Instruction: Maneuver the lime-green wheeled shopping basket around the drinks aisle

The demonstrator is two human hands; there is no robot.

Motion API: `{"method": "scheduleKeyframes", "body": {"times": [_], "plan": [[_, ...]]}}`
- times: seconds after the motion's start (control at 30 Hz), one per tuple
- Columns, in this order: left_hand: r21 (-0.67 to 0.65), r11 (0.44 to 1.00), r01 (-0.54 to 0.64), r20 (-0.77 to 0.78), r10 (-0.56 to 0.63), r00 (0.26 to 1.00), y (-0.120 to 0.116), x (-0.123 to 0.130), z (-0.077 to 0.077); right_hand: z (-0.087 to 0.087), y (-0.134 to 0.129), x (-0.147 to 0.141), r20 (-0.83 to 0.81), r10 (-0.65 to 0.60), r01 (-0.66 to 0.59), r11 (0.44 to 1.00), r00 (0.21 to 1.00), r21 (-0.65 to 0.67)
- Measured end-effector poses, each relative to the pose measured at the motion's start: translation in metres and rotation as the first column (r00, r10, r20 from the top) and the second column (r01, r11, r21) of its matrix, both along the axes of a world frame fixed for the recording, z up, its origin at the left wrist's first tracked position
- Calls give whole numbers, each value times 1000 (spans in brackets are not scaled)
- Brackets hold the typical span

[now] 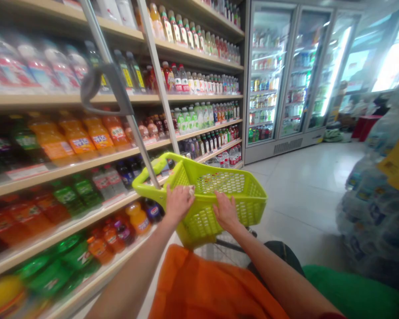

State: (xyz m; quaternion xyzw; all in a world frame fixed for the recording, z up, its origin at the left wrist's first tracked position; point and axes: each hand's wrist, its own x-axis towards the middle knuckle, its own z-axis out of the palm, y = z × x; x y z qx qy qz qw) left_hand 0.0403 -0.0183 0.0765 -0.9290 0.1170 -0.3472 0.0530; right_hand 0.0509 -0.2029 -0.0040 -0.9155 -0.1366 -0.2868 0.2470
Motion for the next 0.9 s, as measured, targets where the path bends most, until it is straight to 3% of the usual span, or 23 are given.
{"method": "scheduleKeyframes", "body": {"times": [0.13,0.27,0.4,0.5,0.6,0.67,0.77,0.9], "plan": [[35,999,42,-49,-40,998,-6,3,-3,3,6,0,-29,19,-19,1000,999,-15],[84,994,67,-6,-66,998,22,-2,9,2,5,-1,-45,34,-36,999,998,-33],[74,997,-33,105,25,994,43,-11,13,3,8,-4,-64,8,-9,1000,998,-19],[49,998,-28,100,23,995,33,-10,0,5,11,-6,-74,8,-9,1000,997,-9],[35,998,53,77,-56,995,10,-4,-15,6,11,-6,-79,1,-1,1000,997,-7],[45,994,104,51,-107,993,2,-2,-16,7,10,-6,-76,-1,0,1000,997,-7],[78,989,130,15,-131,991,10,-2,-6,6,5,-5,-64,25,-25,1000,998,4],[54,998,36,48,-38,998,29,-7,7,6,2,-3,-40,44,-41,997,998,62]]}}
